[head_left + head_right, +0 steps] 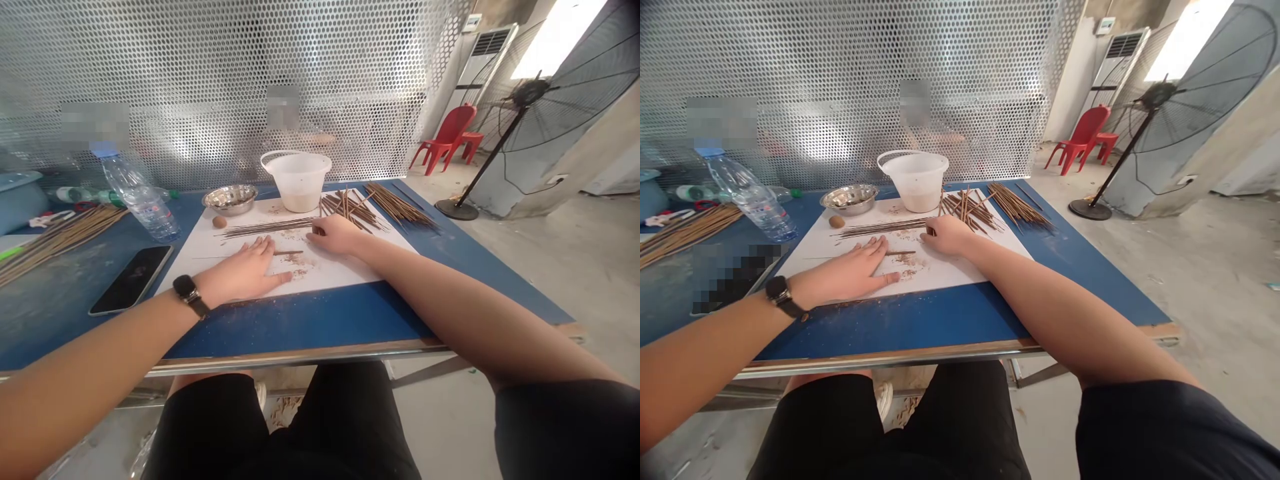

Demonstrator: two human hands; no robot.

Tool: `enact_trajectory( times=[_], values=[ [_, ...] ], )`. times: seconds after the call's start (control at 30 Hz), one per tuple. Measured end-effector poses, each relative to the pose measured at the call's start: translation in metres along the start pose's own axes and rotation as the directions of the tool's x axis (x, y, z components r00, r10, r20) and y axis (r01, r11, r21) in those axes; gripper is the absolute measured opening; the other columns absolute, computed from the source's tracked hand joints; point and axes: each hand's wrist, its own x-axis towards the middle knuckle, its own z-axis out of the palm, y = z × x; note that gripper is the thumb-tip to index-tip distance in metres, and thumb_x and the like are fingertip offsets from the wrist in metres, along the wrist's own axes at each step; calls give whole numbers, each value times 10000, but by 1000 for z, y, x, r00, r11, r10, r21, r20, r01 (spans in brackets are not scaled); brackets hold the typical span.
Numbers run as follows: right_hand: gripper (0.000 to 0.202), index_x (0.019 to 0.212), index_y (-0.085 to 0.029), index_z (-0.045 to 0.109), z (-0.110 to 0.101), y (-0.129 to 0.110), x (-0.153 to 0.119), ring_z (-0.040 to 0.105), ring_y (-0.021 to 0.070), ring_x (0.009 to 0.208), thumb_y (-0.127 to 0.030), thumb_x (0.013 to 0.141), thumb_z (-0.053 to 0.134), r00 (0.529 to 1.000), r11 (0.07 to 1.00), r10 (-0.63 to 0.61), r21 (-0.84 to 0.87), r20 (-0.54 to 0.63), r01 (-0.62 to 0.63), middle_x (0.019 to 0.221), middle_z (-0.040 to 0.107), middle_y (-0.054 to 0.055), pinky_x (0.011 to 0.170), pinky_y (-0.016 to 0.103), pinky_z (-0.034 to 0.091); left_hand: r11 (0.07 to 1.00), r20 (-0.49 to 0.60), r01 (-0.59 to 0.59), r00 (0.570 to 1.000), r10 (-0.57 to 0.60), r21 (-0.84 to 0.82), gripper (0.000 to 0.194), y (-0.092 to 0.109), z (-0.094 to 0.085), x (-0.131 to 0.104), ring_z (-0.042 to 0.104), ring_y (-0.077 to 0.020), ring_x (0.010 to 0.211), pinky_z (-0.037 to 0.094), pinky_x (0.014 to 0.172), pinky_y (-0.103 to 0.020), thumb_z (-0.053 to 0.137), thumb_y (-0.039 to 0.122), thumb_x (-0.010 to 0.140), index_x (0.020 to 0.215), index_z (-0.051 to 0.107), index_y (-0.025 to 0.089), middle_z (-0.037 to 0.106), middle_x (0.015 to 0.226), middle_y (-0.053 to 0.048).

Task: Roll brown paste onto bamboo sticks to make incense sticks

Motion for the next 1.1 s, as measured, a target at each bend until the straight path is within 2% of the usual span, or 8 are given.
enact_trajectory(
  times=[0.13, 0.27, 0.37, 0.47, 0.57, 0.87, 0.97, 1.1],
  values=[
    [271, 922, -208, 670, 0, 1, -1, 648, 216, 799, -416, 1079, 593, 1000, 1000, -3, 17, 5, 3, 955, 783, 95, 641, 316, 360, 1000, -22, -27, 999, 27, -3, 1155, -3, 2, 1, 136, -427, 1736, 248, 1381, -572, 294, 813, 1039, 1778, 134, -60, 74, 1853, -254],
    [248, 904, -207, 660, -1, 0, -1, 620, 211, 790, -378, 1074, 602, 1000, 1000, -19, 21, 1, 19, 933, 766, 88, 660, 319, 362, 999, -60, -42, 997, 43, 19, 1141, -1, 16, -32, 205, -406, 1729, 248, 1391, -556, 271, 830, 1038, 1779, 201, -35, 141, 1848, -239],
    [246, 896, -205, 655, -3, -2, -2, 612, 213, 786, -369, 1073, 604, 1000, 999, -18, 28, 13, 17, 925, 756, 94, 663, 321, 366, 999, -65, -40, 997, 39, -24, 1158, 2, 23, -63, 299, -414, 1701, 322, 1365, -567, 314, 911, 992, 1800, 269, 84, 211, 1849, -177],
    [254, 889, -208, 644, -5, -4, -3, 604, 211, 775, -378, 1075, 608, 1000, 999, -7, 36, 27, 6, 915, 744, 94, 658, 321, 365, 998, -59, -36, 998, 33, -59, 1188, 4, 26, -78, 330, -404, 1692, 343, 1362, -543, 310, 955, 964, 1795, 305, 107, 244, 1845, -166],
    [237, 900, -210, 646, -5, -4, -3, 604, 210, 786, -371, 1071, 615, 999, 999, -5, 41, 32, 3, 927, 742, 91, 661, 321, 367, 999, -66, -19, 998, 16, -48, 1202, 0, 26, -67, 285, -403, 1709, 307, 1376, -531, 283, 949, 971, 1800, 267, 79, 218, 1854, -177],
    [240, 902, -206, 638, -4, -1, -2, 578, 197, 747, -373, 1072, 614, 1000, 999, -19, 33, 20, 18, 881, 722, 73, 653, 324, 347, 999, -49, -29, 998, 30, 15, 1125, -22, 12, 4, 125, -387, 1746, 193, 1391, -548, 205, 797, 1055, 1781, 106, -57, 61, 1856, -263],
    [235, 924, -207, 645, -4, -2, -2, 587, 204, 756, -384, 1073, 608, 1000, 1000, -8, 30, 28, 7, 904, 733, 83, 645, 325, 349, 999, -60, -40, 997, 41, 27, 1107, -22, 14, -2, 137, -395, 1743, 206, 1392, -547, 234, 785, 1059, 1784, 133, -45, 74, 1861, -246],
    [234, 936, -211, 654, -6, -5, -4, 605, 216, 768, -387, 1077, 593, 999, 999, 8, 44, 48, -10, 925, 742, 94, 644, 330, 358, 997, -86, -57, 994, 62, 57, 1123, -13, 22, -37, 267, -425, 1710, 261, 1386, -555, 310, 833, 1035, 1784, 237, 0, 177, 1854, -220]
  ],
)
